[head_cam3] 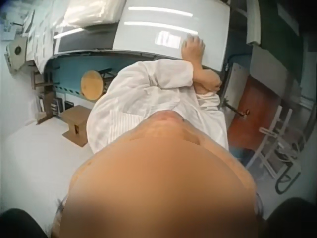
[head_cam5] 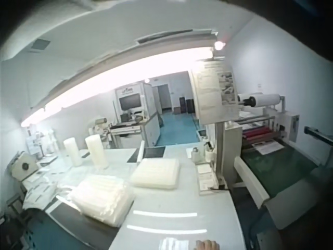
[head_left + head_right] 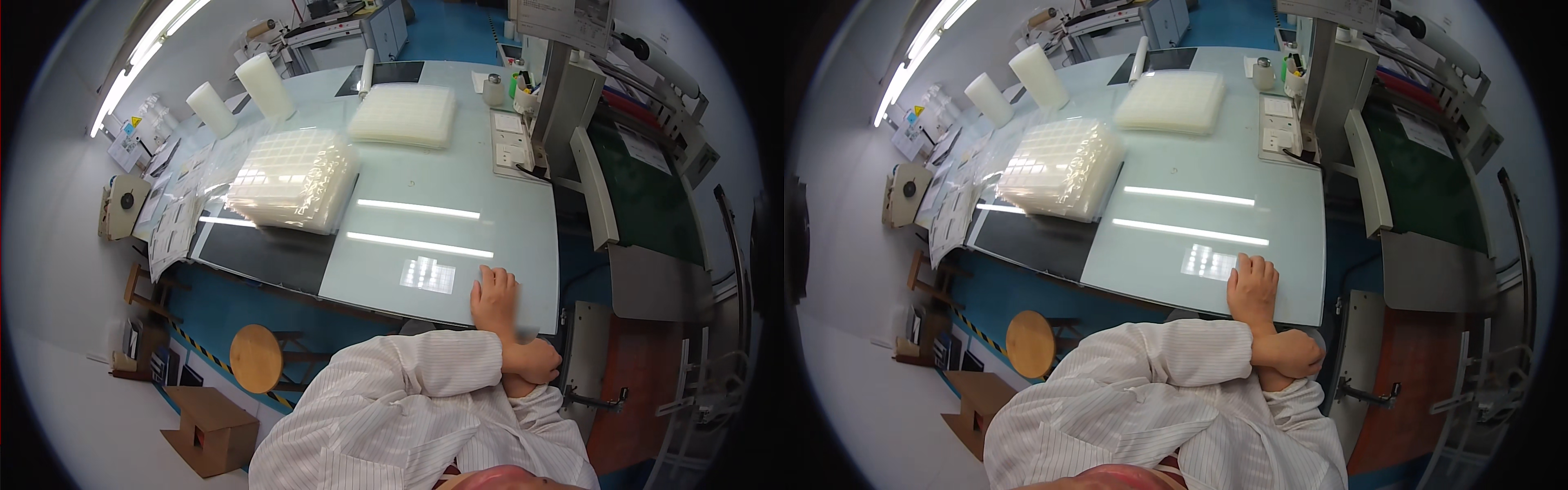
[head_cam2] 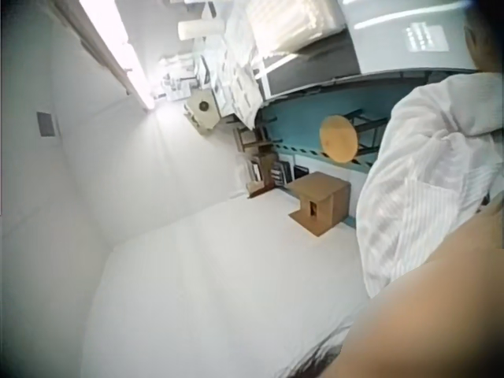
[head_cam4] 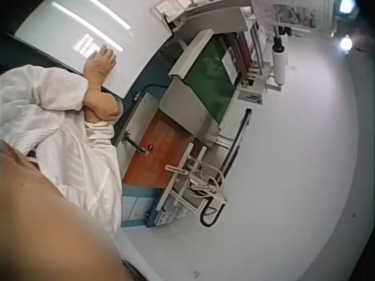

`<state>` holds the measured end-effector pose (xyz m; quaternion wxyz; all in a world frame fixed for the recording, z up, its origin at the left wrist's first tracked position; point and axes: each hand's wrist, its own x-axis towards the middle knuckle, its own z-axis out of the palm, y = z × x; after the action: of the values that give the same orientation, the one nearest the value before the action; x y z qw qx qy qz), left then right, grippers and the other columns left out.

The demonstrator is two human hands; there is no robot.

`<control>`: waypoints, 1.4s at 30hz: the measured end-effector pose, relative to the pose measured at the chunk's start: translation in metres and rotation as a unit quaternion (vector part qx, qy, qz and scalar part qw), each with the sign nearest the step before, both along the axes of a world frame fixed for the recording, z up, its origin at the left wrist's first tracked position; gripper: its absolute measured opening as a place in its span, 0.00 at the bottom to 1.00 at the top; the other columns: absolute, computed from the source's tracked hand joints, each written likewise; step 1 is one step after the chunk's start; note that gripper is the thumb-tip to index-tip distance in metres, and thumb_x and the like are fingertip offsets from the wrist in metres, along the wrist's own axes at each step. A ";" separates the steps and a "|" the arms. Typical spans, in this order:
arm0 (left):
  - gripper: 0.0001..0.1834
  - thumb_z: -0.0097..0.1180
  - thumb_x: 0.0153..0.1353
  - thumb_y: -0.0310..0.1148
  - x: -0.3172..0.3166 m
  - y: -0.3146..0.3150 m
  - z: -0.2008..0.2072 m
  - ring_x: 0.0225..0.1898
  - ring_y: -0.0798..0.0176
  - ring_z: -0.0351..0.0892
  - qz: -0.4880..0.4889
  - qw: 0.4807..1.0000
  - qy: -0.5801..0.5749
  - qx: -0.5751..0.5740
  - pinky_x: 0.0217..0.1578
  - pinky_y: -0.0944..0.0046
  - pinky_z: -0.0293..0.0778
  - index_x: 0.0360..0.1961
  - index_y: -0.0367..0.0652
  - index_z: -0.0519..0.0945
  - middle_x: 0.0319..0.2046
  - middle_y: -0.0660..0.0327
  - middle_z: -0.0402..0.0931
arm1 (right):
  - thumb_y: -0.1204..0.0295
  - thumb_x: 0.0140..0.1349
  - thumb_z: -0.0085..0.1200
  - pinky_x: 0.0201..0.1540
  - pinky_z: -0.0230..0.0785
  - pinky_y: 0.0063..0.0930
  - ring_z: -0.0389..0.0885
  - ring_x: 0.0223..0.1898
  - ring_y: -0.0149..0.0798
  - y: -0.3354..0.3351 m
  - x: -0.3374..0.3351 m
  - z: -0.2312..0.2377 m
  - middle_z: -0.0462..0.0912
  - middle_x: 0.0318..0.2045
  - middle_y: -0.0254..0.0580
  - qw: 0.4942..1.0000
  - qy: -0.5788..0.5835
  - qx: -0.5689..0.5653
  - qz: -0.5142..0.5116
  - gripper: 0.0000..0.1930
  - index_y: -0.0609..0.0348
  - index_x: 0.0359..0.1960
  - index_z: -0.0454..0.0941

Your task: Sorting and inspecting printed battery test report sheets at a manufacturing station.

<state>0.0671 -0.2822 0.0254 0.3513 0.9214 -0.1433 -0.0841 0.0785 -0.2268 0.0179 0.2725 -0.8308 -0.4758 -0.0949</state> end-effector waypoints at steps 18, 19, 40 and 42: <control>0.18 0.50 0.58 0.41 0.002 0.003 0.003 0.30 0.41 0.81 -0.012 1.000 -0.005 0.005 0.35 0.47 0.76 0.27 0.35 0.81 0.26 0.45 0.80 | 0.70 0.56 0.57 0.51 0.62 0.39 0.69 0.44 0.44 -0.001 0.002 -0.002 0.71 0.39 0.42 1.000 -0.001 0.018 -0.008 0.17 0.58 0.47 0.72; 0.18 0.50 0.59 0.41 0.000 0.002 0.003 0.29 0.41 0.80 -0.009 1.000 -0.013 -0.007 0.34 0.47 0.76 0.27 0.36 0.81 0.25 0.45 0.80 | 0.70 0.55 0.57 0.51 0.62 0.39 0.69 0.44 0.44 -0.001 0.003 0.000 0.71 0.39 0.42 1.000 -0.006 0.024 -0.003 0.16 0.58 0.46 0.72; 0.16 0.49 0.63 0.41 0.003 0.006 0.005 0.27 0.42 0.80 -0.027 0.999 -0.016 -0.004 0.33 0.50 0.76 0.37 0.36 0.79 0.25 0.44 0.79 | 0.70 0.56 0.57 0.51 0.64 0.36 0.71 0.43 0.43 -0.004 0.007 -0.002 0.73 0.39 0.44 1.000 -0.011 0.002 -0.023 0.17 0.60 0.47 0.72; 0.17 0.49 0.63 0.41 0.004 0.005 0.006 0.28 0.41 0.80 -0.040 0.999 -0.005 -0.009 0.33 0.50 0.76 0.37 0.37 0.79 0.26 0.44 0.79 | 0.73 0.54 0.53 0.45 0.65 0.33 0.71 0.38 0.41 -0.003 0.007 -0.002 0.72 0.32 0.42 0.995 -0.071 0.066 -0.020 0.07 0.59 0.34 0.73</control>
<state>0.0714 -0.2777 0.0316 0.3551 0.9122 -0.1825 -0.0925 0.0854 -0.2298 0.0154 0.2909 -0.8114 -0.4701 -0.1900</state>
